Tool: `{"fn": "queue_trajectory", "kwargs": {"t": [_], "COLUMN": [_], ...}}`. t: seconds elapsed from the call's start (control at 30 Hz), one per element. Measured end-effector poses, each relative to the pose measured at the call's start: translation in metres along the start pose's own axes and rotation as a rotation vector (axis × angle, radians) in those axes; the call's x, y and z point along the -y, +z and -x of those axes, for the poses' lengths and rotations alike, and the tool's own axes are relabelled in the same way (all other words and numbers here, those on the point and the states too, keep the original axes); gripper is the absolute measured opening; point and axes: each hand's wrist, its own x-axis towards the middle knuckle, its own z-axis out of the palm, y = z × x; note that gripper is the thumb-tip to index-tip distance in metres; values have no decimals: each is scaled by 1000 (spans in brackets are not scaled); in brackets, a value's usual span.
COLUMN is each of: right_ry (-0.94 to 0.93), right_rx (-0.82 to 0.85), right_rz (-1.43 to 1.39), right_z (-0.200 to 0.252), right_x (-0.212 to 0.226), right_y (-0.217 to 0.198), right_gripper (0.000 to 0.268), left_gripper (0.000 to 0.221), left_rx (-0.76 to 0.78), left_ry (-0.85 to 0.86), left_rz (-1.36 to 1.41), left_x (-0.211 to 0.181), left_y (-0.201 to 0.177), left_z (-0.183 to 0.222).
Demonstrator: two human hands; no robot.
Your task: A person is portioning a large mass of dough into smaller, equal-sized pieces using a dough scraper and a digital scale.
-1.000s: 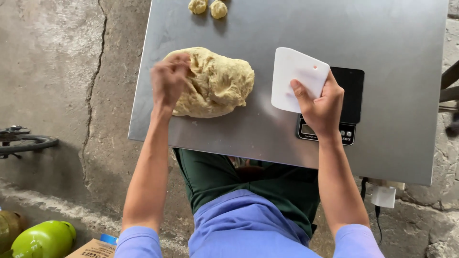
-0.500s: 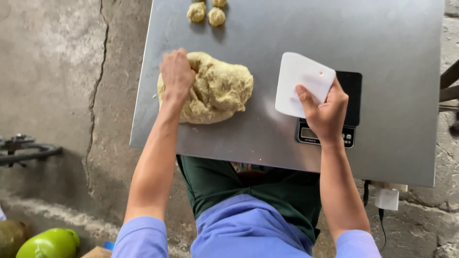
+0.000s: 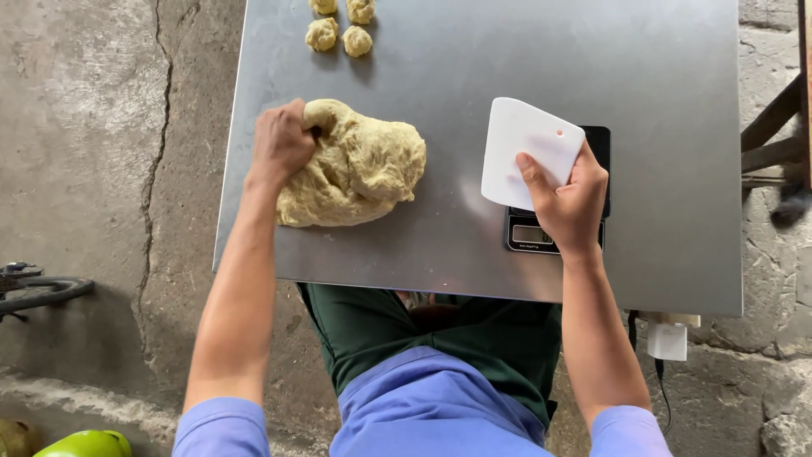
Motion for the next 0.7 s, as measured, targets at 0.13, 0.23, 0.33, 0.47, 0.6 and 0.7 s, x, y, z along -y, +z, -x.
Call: {"fn": "queue_trajectory", "kwargs": {"t": [0.13,0.23,0.33,0.47,0.6,0.7], "right_ry": [-8,-5,1,0,-15,-15], "right_rx": [1,-5,3,11,16,21], "right_rz": [8,4,-8,-5,-17,-24], "right_z": [0,-3,-3,-3,-4,-4], "right_x": [-3,-2,-4,-2,3,5], "right_y": [-2,-4,-3,0,8,15], "right_gripper": [28,28,27,27,27,27], "left_gripper": [11,20,34,104,144,119], "left_rx": [107,218,310,349,205,-53], "left_ry": [31,27,-89,-115,-115,-71], "left_rz": [209,310,290,139,-211,-411], "left_x": [-13,-13,1,-69,-112,-103], "left_y": [-36,-50,-46,-81,-51,-8], "left_z": [16,19,27,51,84,101]}}
